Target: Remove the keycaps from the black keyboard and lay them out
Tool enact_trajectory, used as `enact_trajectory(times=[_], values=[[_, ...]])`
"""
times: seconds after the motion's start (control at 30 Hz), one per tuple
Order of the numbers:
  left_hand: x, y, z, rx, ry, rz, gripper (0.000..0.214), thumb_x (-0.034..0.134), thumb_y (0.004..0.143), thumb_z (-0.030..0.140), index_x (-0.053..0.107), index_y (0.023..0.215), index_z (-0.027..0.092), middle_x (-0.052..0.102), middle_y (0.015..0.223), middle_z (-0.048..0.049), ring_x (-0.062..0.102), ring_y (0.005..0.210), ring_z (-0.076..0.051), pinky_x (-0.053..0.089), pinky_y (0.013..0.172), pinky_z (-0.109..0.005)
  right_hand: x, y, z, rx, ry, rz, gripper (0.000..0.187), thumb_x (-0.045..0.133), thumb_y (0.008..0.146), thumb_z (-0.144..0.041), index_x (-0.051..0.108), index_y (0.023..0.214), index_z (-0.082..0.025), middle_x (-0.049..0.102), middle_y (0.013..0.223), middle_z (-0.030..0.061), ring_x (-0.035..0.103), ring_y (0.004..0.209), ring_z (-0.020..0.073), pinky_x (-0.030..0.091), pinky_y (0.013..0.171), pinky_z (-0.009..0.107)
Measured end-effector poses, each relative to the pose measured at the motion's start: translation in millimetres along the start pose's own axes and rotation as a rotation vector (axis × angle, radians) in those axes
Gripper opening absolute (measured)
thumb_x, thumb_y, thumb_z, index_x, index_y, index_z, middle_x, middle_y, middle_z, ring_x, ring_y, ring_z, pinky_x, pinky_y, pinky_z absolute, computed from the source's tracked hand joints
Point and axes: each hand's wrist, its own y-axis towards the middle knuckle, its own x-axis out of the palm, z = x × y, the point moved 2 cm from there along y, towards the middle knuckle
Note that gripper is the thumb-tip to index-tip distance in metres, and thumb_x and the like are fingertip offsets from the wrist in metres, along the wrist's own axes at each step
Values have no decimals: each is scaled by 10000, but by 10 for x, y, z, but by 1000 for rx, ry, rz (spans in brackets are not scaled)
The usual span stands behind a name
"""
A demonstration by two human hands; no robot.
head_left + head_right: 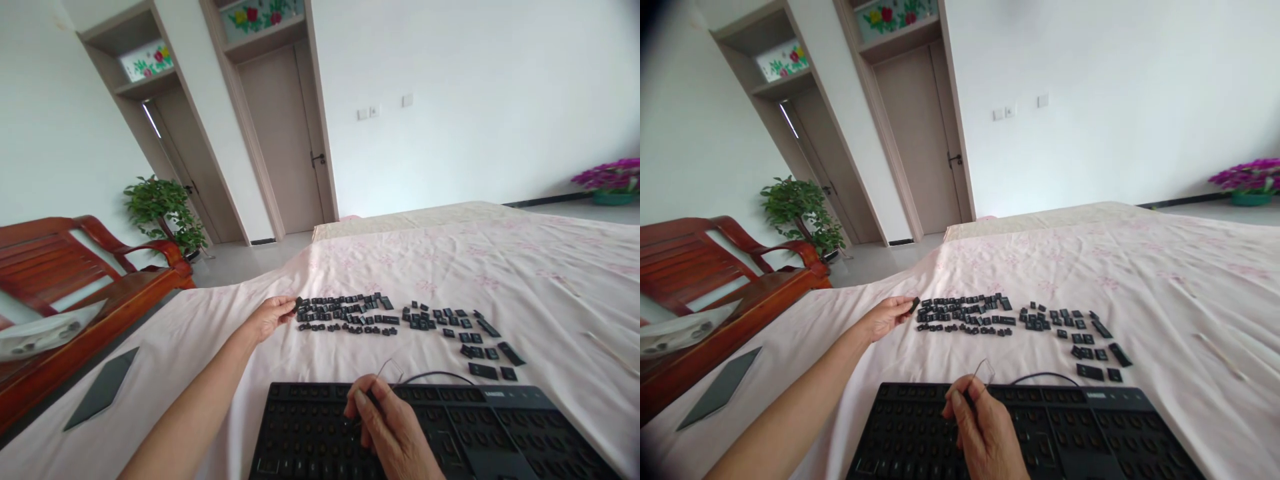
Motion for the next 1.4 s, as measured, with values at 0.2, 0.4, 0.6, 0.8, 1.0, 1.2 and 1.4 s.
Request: enact_trajectory(times=[0.2,0.4,0.6,0.8,1.0,1.2,1.4], values=[[78,700,122,129,350,108,279,645,771,261,724,1004,129,730,886,-72,638,786,-168,445,671,-232,16,25,68,1,15,0,465,357,925,-599,552,838,-186,605,725,24,500,495,92,382,467,198],[173,1015,151,189,728,139,214,629,740,194,769,898,225,749,971,-33,637,963,-202,427,819,-253,13,33,117,19,9,-14,479,348,924,-608,556,826,-187,592,696,22,488,486,89,364,453,194],[207,1001,56,193,917,72,210,641,741,216,774,895,268,757,952,-2,659,911,-183,437,783,-226,8,27,109,8,19,-13,439,363,938,-572,562,852,-190,619,709,25,492,486,87,372,457,192],[220,933,59,186,944,46,228,593,778,228,770,920,249,755,962,-12,660,893,-176,436,746,-211,2,14,36,19,30,-4,331,413,952,-493,566,941,-200,645,790,30,532,555,106,432,511,210],[137,587,82,188,820,82,352,476,861,317,715,1080,179,727,1049,-33,625,990,-204,439,812,-241,-2,-58,-24,-101,31,26,222,394,985,-403,523,1025,-227,657,875,24,554,634,121,478,601,245],[44,-446,111,395,586,11,396,455,889,437,722,1043,189,711,1087,-33,626,1017,-190,445,884,-245,37,-81,-39,-123,-58,-61,188,409,989,-347,553,1008,-227,657,1023,41,579,704,118,476,635,247],[-52,-1245,-86,319,349,-5,369,482,889,409,712,1003,143,720,1031,-78,655,898,-183,497,802,-262,198,-33,-180,-129,-137,-105,197,490,945,-350,611,946,-195,636,941,47,583,689,125,474,584,233]])
